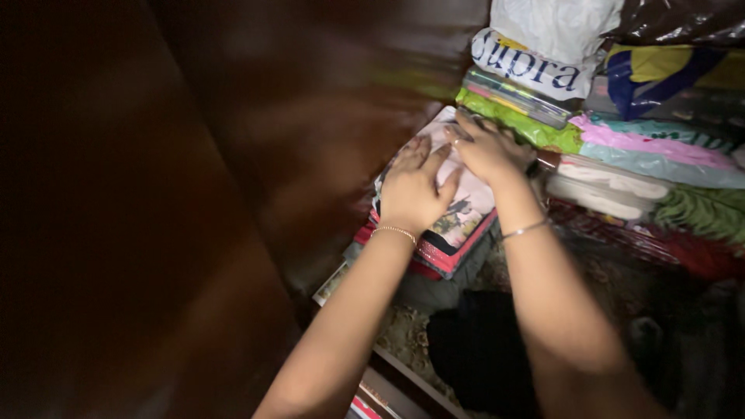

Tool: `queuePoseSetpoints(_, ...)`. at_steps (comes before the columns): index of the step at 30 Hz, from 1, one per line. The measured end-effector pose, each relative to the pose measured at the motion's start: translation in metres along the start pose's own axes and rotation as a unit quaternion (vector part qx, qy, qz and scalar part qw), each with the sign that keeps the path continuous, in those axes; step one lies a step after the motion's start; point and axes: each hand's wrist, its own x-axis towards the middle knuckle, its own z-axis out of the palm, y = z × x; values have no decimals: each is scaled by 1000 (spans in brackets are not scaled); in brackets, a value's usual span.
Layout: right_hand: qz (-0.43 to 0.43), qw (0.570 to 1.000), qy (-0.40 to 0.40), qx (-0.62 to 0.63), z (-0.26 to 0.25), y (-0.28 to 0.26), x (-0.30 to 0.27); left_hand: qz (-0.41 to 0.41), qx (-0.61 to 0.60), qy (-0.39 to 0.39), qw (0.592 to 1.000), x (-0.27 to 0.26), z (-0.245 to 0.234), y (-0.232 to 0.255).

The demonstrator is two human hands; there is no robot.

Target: The person folds various garments, including shirts and pants, by hand and stacks them neatly on a shelf inside a wooden wardrobe. The person handles items one at a time, adjusting them to ensure they are folded correctly before placing them in the pile.

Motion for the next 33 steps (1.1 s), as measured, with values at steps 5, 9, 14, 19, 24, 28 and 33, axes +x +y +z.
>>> queuePoseSetpoints(5,-14,998,37,44,14,11,5,-126,-33,-180,975,17,-19,3)
queuePoseSetpoints(9,-15,996,57,61,28,23,21,-54,7,-121,991,9,-13,1)
queuePoseSetpoints(14,-173,943,74,275,56,59,59,-29,55,-160,985,8,8,-9)
queuePoseSetpoints(19,-91,812,97,568,70,105,11,77,194,-71,975,-11,-11,20)
queuePoseSetpoints(24,33,884,233,404,124,155,-138,-44,-83,5,996,-133,-62,105)
queuePoseSetpoints(28,-111,959,256,-41,129,147,-242,-180,-25,-10,983,-180,-62,140)
queuePoseSetpoints(33,-154,949,275,24,92,105,-276,-299,-144,-114,936,-193,-52,143)
